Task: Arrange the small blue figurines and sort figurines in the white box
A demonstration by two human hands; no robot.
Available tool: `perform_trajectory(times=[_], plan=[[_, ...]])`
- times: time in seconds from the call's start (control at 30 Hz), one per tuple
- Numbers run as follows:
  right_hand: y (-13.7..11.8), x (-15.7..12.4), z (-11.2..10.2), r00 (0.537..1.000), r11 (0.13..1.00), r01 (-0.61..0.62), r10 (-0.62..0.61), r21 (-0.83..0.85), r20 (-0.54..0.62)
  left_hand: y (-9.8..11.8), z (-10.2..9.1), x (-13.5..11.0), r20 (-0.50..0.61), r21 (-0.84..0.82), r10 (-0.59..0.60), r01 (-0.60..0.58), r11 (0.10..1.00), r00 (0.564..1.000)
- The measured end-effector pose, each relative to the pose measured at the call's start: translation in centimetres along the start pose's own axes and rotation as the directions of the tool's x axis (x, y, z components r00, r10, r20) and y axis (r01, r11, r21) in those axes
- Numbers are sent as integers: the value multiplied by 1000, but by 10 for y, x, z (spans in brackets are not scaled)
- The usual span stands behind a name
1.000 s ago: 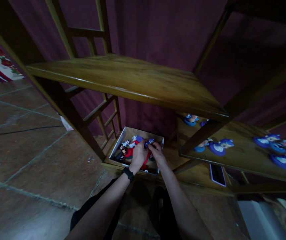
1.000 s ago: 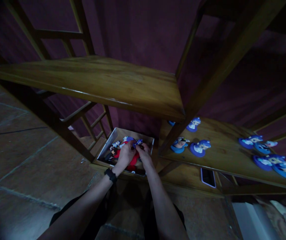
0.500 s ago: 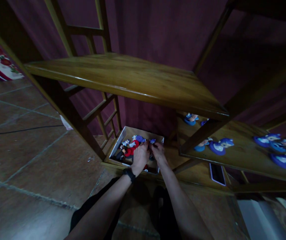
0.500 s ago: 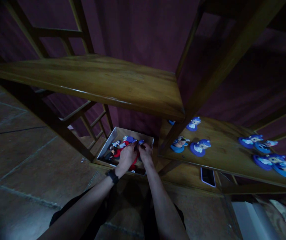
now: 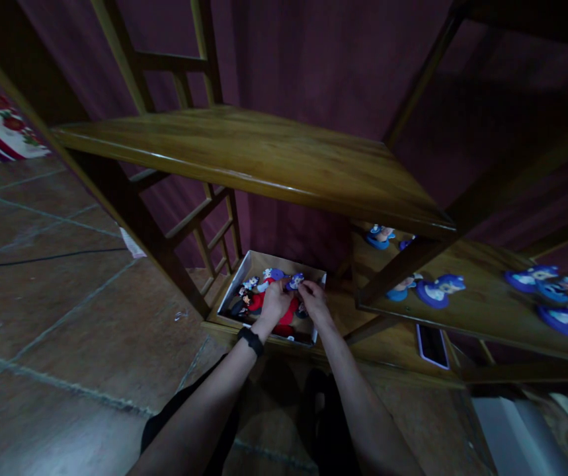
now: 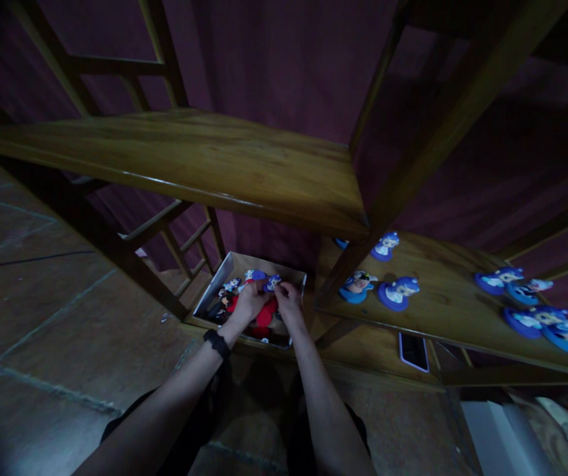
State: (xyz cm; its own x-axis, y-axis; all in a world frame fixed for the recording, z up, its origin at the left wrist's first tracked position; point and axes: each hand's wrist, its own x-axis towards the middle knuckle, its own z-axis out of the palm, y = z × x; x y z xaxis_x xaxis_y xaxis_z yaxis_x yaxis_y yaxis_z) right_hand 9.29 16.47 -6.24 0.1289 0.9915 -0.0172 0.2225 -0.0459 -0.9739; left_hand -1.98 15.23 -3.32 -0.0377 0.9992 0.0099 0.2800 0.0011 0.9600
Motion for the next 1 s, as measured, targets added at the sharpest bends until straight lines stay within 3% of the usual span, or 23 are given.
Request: perform_trajectory(times=[0.07,0.17,0.5,0.63,1.0], plan=[[2,1,1,1000,1000,-19,19,11,-1,-4,0,4,2,-219,-57,56,974,998],[5,2,2,1000,999,-27,27,22,-1,-7,2,4,-45,-389,-155,125,913,987],[-2,-2,-5,998,988,70,-70,-138,6,0,0,0,31,-627,-358,297,720,933],[-6,-4,-7,997,986,79,-78,-145,8,2,-2,-1,61,-691,-383,316,650,922],[-3,-5,-4,994,983,97,-88,-154,67,-6,-1,0,7,-656,-343,264,707,939]])
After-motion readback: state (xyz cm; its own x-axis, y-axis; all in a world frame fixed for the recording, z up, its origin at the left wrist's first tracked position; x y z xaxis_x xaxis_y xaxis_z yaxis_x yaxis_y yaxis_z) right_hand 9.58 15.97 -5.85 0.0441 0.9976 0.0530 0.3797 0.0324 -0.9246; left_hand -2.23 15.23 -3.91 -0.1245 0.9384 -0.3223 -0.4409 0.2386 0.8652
